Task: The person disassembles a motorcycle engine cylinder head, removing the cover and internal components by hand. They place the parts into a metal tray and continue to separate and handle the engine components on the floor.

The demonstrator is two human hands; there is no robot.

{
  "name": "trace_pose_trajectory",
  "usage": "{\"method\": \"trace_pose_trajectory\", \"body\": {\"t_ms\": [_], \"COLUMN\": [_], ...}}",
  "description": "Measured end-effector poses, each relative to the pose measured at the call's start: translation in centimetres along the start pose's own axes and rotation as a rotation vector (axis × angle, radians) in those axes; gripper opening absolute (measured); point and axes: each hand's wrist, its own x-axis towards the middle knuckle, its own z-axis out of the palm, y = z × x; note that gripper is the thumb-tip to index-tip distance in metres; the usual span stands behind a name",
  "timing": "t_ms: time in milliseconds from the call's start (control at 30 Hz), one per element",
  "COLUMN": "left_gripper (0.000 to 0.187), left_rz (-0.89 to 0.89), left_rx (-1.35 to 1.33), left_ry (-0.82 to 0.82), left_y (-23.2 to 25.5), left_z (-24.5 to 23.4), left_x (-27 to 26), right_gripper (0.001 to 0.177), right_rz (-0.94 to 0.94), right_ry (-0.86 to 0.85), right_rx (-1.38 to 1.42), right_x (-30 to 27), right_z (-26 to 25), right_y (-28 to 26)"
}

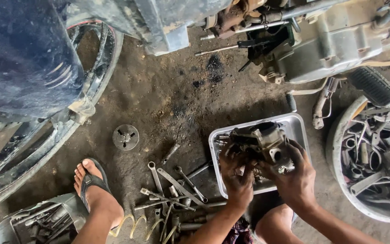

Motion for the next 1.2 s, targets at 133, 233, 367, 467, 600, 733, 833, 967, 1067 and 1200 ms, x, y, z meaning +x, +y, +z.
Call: {"method": "trace_pose_trajectory", "body": {"t_ms": [133, 233, 367, 467, 600, 733, 833, 967, 1067, 1200], "left_gripper": [0.052, 0.031, 0.014, 0.02, 0.018, 0.018, 0.023, 0.034, 0.025, 0.019], "left_rz": [-0.166, -0.147, -0.257, -0.314, -0.237, -0.125, -0.149, -0.244, -0.152, -0.194], "left_rx": [-0.4, -0.237, -0.062, -0.211, 0.058, 0.021, -0.014, -0.084, -0.103, 0.01], "left_ry": [0.096, 0.157, 0.171, 0.2, 0.156, 0.141, 0.128, 0.105, 0.099, 0.119], "left_y": [-0.9, -0.7, -0.4, -1.3, -1.7, -3.1, -2.9, -2.8, -3.3, -4.2], "left_z": [0.8, 0.8, 0.7, 1.0, 0.8, 0.6, 0.5, 0.3, 0.2, 0.1], "left_x": [-0.7, -0.3, -0.1, -0.5, -0.6, -1.4, -1.2, -1.1, -1.2, -1.1], "right_gripper": [0.064, 0.061, 0.065, 0.068, 0.066, 0.069, 0.066, 0.058, 0.063, 0.065], "right_rz": [-0.123, -0.102, -0.063, -0.042, -0.099, 0.06, 0.106, 0.17, 0.166, 0.181], "right_ry": [0.083, 0.078, 0.029, 0.01, 0.033, -0.007, -0.024, -0.101, -0.09, -0.135], "right_rx": [-0.031, -0.051, -0.061, -0.069, -0.061, -0.022, -0.003, -0.006, -0.051, -0.028], "right_x": [0.3, 0.4, 0.5, 0.5, 0.5, 0.6, 0.6, 0.9, 1.0, 0.7], "right_z": [0.8, 1.2, 1.3, 1.4, 1.4, 1.1, 0.8, 0.8, 1.6, 1.8], "right_y": [0.0, 0.2, -0.3, -0.5, -0.5, -1.6, -2.2, -2.2, -1.4, -1.4]}}
